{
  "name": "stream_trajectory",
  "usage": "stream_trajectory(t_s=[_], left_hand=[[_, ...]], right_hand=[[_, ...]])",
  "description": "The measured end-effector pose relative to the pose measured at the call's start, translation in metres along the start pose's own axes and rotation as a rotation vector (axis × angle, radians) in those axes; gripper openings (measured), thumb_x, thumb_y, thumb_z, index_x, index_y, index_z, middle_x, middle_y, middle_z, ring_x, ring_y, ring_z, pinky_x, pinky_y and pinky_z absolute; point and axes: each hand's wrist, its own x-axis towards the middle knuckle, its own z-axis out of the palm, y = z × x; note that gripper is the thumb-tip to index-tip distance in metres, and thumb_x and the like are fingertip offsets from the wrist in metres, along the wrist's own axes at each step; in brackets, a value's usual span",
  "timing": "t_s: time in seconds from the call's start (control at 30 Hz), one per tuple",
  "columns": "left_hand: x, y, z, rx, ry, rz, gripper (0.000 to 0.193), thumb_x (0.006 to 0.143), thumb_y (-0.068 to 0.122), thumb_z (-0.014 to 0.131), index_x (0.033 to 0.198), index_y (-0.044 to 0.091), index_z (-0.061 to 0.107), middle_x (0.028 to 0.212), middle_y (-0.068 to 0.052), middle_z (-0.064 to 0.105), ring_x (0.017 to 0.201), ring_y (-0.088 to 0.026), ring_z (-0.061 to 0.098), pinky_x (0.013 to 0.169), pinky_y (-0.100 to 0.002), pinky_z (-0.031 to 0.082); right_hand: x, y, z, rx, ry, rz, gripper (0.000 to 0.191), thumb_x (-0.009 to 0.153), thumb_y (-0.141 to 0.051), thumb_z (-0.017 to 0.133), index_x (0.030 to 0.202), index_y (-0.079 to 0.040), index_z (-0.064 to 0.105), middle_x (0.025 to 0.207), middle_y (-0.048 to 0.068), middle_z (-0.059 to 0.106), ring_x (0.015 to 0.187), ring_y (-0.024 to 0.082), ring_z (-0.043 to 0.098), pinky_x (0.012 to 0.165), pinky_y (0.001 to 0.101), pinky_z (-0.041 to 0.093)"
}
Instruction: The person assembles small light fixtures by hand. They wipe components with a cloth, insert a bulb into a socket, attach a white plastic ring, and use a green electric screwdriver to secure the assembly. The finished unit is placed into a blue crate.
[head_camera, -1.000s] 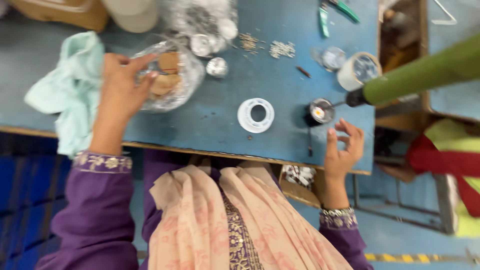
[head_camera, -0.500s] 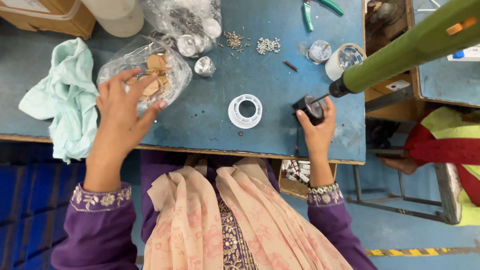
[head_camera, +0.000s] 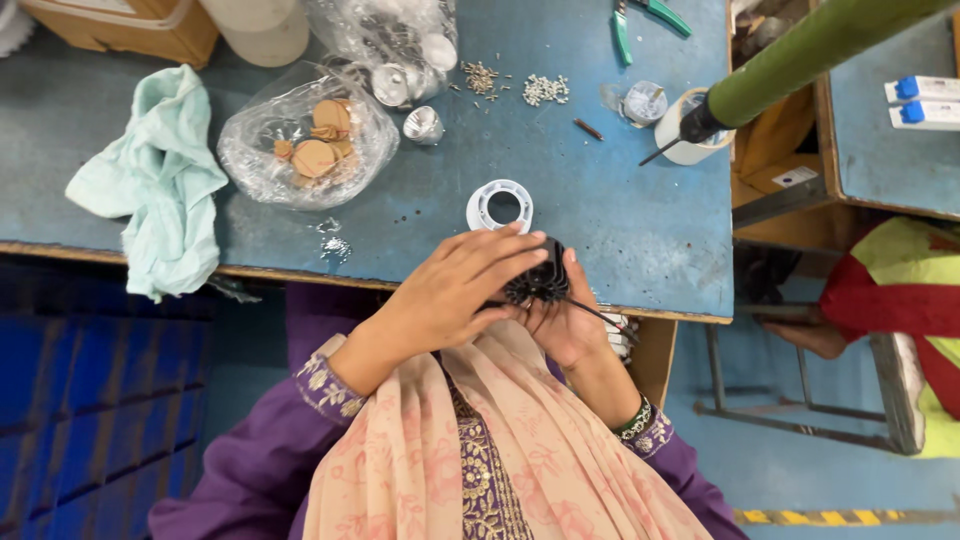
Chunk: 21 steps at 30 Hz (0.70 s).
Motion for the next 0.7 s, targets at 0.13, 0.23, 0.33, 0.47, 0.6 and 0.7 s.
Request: stream_trajectory(t_s=[0.13, 0.23, 0.33, 0.47, 0.6, 0.7], left_hand=[[0.006, -0.002, -0.001, 0.022, -0.024, -0.008, 0.078, 0.073, 0.019, 0.08, 0.145, 0.01, 0.051, 0.153, -0.004, 0.052, 0.145, -0.027, 0.047, 0.117, -0.047, 0.037], [0.003, -0.006, 0.002, 0.01, -0.026, -0.04, 0.077, 0.069, 0.014, 0.08, 0.142, 0.011, 0.054, 0.149, -0.002, 0.056, 0.141, -0.026, 0.052, 0.116, -0.044, 0.04], [-0.004, -0.012, 0.007, -0.007, 0.037, -0.024, 0.075, 0.069, 0.019, 0.083, 0.138, 0.01, 0.055, 0.143, -0.006, 0.058, 0.133, -0.029, 0.057, 0.112, -0.045, 0.044], [-0.013, -0.024, 0.012, -0.02, 0.182, -0.032, 0.074, 0.073, 0.023, 0.089, 0.137, 0.01, 0.054, 0.139, -0.01, 0.059, 0.128, -0.033, 0.059, 0.108, -0.044, 0.048], [-0.024, -0.036, 0.014, -0.194, 0.293, -0.345, 0.073, 0.073, 0.02, 0.091, 0.136, 0.008, 0.056, 0.136, -0.013, 0.06, 0.125, -0.032, 0.061, 0.107, -0.04, 0.05], [-0.022, -0.049, 0.017, -0.281, 0.384, -0.512, 0.072, 0.075, 0.022, 0.09, 0.137, 0.007, 0.056, 0.131, -0.01, 0.065, 0.121, -0.027, 0.065, 0.106, -0.038, 0.05]], right_hand=[[-0.002, 0.003, 0.011, 0.085, -0.005, 0.088, 0.052, 0.106, -0.055, 0.052, 0.129, -0.01, 0.062, 0.119, 0.01, 0.073, 0.106, 0.026, 0.071, 0.09, 0.0427, 0.057], [-0.003, 0.008, 0.014, 0.04, 0.049, 0.171, 0.052, 0.099, -0.058, 0.05, 0.125, -0.016, 0.064, 0.117, 0.005, 0.072, 0.105, 0.021, 0.07, 0.09, 0.044, 0.055], [0.002, 0.015, 0.012, 0.042, 0.042, 0.231, 0.057, 0.097, -0.063, 0.049, 0.123, -0.015, 0.064, 0.116, 0.004, 0.072, 0.103, 0.02, 0.069, 0.09, 0.0442, 0.055], [0.008, 0.019, 0.002, 0.061, -0.217, 0.246, 0.065, 0.103, -0.066, 0.053, 0.133, -0.009, 0.061, 0.124, 0.006, 0.07, 0.105, 0.021, 0.067, 0.099, 0.0431, 0.054], [0.002, -0.005, -0.01, -0.618, -0.17, -0.058, 0.055, 0.096, -0.04, 0.071, 0.136, -0.004, 0.061, 0.124, 0.014, 0.074, 0.111, 0.026, 0.07, 0.098, 0.0434, 0.055], [0.003, -0.028, -0.011, -1.297, 0.108, -0.466, 0.064, 0.087, -0.02, 0.083, 0.144, -0.004, 0.058, 0.131, 0.014, 0.073, 0.116, 0.029, 0.068, 0.099, 0.042, 0.056]])
